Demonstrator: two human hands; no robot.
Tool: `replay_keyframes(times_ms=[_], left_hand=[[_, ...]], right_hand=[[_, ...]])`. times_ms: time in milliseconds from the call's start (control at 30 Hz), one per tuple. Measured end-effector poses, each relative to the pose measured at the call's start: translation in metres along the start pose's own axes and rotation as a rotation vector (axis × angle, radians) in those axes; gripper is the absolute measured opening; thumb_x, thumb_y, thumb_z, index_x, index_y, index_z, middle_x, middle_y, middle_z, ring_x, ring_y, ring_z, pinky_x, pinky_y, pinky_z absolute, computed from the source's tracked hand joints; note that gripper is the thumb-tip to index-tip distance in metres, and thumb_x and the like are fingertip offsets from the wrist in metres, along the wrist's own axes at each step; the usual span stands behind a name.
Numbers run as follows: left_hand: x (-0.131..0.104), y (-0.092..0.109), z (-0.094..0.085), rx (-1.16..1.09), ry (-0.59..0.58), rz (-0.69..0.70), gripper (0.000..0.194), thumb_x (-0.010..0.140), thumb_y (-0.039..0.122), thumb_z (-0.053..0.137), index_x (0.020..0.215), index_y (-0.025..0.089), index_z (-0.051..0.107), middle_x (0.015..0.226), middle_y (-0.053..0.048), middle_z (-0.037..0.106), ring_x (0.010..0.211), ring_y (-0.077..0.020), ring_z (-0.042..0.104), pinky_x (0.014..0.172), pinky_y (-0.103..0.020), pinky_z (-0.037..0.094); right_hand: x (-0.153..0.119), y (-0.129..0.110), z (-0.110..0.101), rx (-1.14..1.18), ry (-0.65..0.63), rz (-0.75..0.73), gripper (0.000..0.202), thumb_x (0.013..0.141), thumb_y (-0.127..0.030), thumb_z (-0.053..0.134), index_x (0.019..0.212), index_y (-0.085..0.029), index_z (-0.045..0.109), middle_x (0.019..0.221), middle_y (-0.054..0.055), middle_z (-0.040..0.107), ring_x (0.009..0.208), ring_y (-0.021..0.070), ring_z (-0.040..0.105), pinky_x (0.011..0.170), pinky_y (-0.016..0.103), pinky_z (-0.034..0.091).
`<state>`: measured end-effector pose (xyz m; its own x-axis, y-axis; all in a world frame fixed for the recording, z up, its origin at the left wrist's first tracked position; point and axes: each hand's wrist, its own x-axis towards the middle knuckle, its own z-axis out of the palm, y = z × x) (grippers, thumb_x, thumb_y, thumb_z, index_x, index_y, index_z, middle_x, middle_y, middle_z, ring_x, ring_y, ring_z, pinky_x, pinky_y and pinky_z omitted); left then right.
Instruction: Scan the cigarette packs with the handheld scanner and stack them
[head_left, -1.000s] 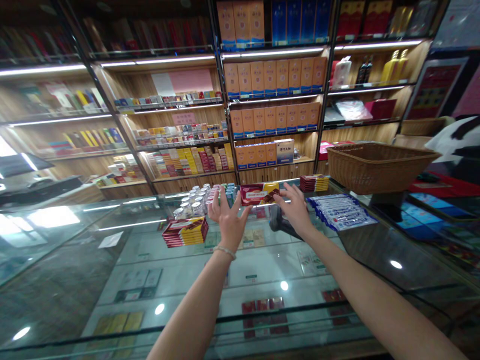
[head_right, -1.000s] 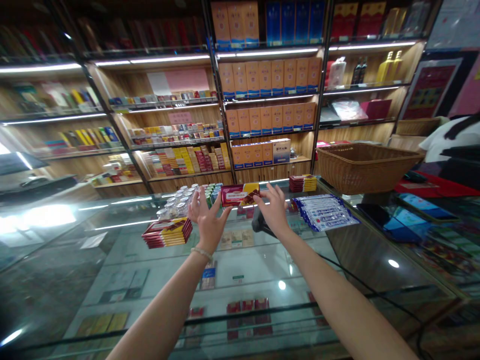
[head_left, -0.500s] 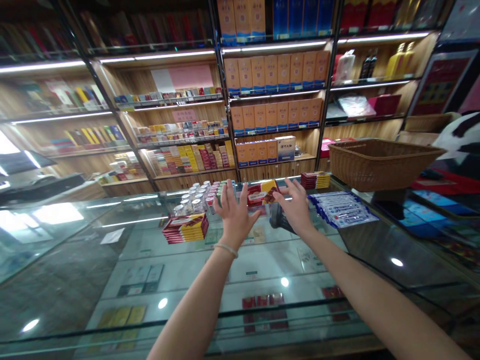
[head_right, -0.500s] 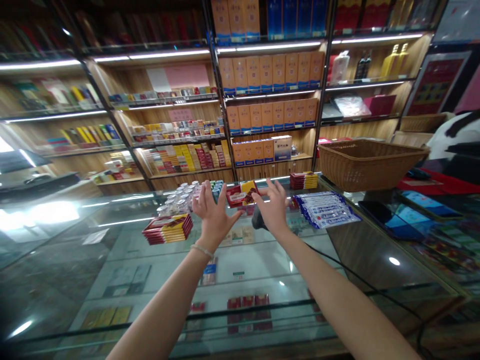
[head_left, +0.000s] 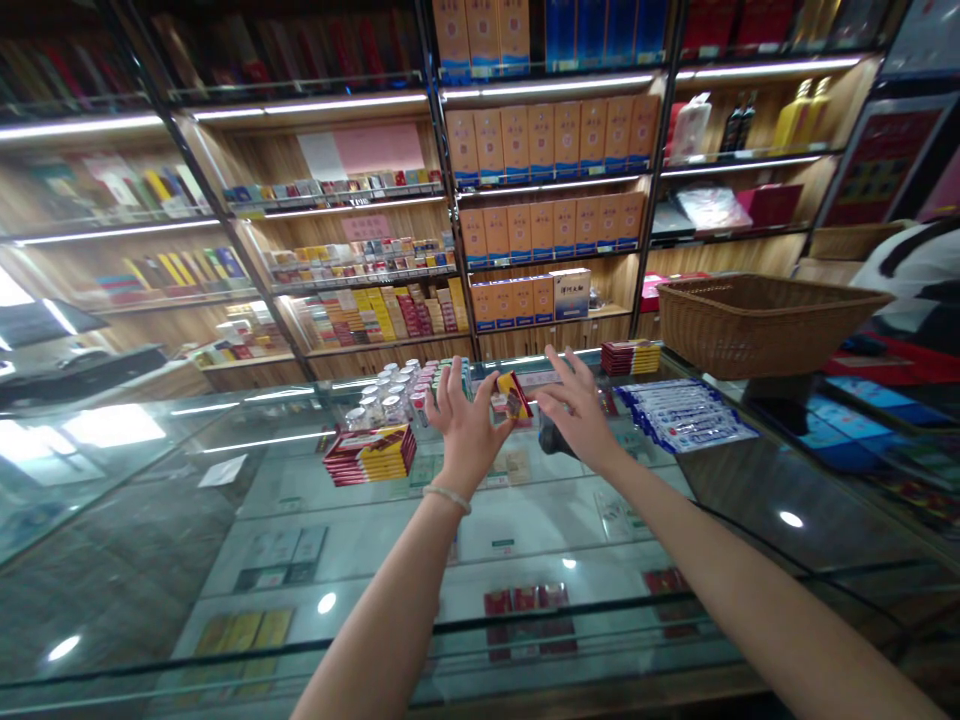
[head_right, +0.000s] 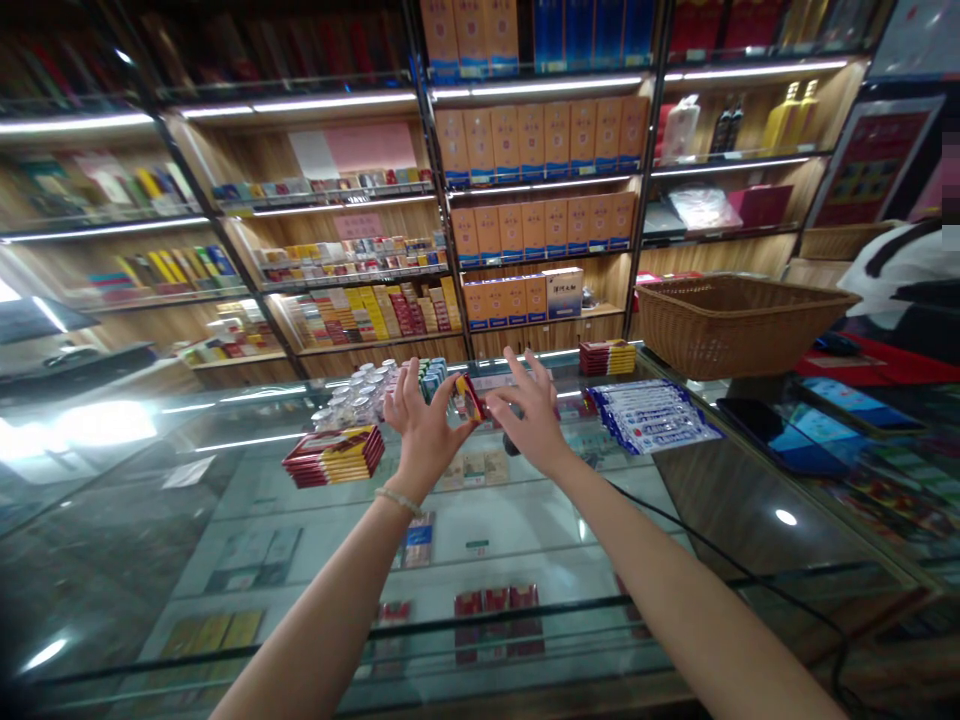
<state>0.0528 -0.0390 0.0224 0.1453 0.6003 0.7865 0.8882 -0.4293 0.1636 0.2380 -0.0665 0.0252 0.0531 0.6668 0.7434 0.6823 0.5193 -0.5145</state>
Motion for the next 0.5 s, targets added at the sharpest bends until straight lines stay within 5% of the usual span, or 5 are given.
replay_keyframes(times_ms=[167,300,400,500], left_hand=[[0.002,-0.009,-0.001,-0.077,-0.016,0.022,0.069,0.075,0.040,0.089,0.140,0.035,0.065,0.175,-0.013,0.019,0.161,-0.0436,0.017,0.127,-0.065,0.015],[0.000,-0.006,-0.001,-0.124,-0.040,0.116,0.063,0.077,0.040,0.087,0.137,0.035,0.068,0.175,-0.010,0.018,0.160,-0.0431,0.017,0.128,-0.064,0.015],[-0.003,-0.001,-0.001,-0.148,-0.065,0.198,0.064,0.076,0.041,0.088,0.137,0.035,0.069,0.175,-0.011,0.016,0.160,-0.0430,0.018,0.128,-0.063,0.015],[-0.006,0.002,0.000,-0.161,-0.111,0.258,0.067,0.075,0.042,0.089,0.139,0.037,0.067,0.175,-0.011,0.014,0.161,-0.0424,0.015,0.128,-0.063,0.014]], right_hand=[[0.005,0.016,-0.011,-0.047,-0.035,-0.017,0.040,0.094,-0.025,0.049,0.124,-0.034,0.075,0.167,0.000,0.044,0.159,0.0311,0.027,0.121,0.064,0.030],[0.002,0.031,-0.007,-0.214,-0.141,-0.070,0.072,0.084,-0.024,0.066,0.153,-0.034,0.050,0.176,0.008,0.024,0.163,0.0368,0.014,0.120,0.069,0.025],[-0.003,0.037,0.001,-0.288,-0.216,-0.142,0.090,0.078,-0.032,0.079,0.159,-0.036,0.040,0.177,0.011,0.016,0.163,0.0382,0.012,0.122,0.069,0.023],[-0.007,0.039,0.007,-0.297,-0.215,-0.178,0.085,0.078,-0.036,0.081,0.155,-0.037,0.044,0.177,0.011,0.017,0.163,0.0385,0.013,0.121,0.070,0.024]])
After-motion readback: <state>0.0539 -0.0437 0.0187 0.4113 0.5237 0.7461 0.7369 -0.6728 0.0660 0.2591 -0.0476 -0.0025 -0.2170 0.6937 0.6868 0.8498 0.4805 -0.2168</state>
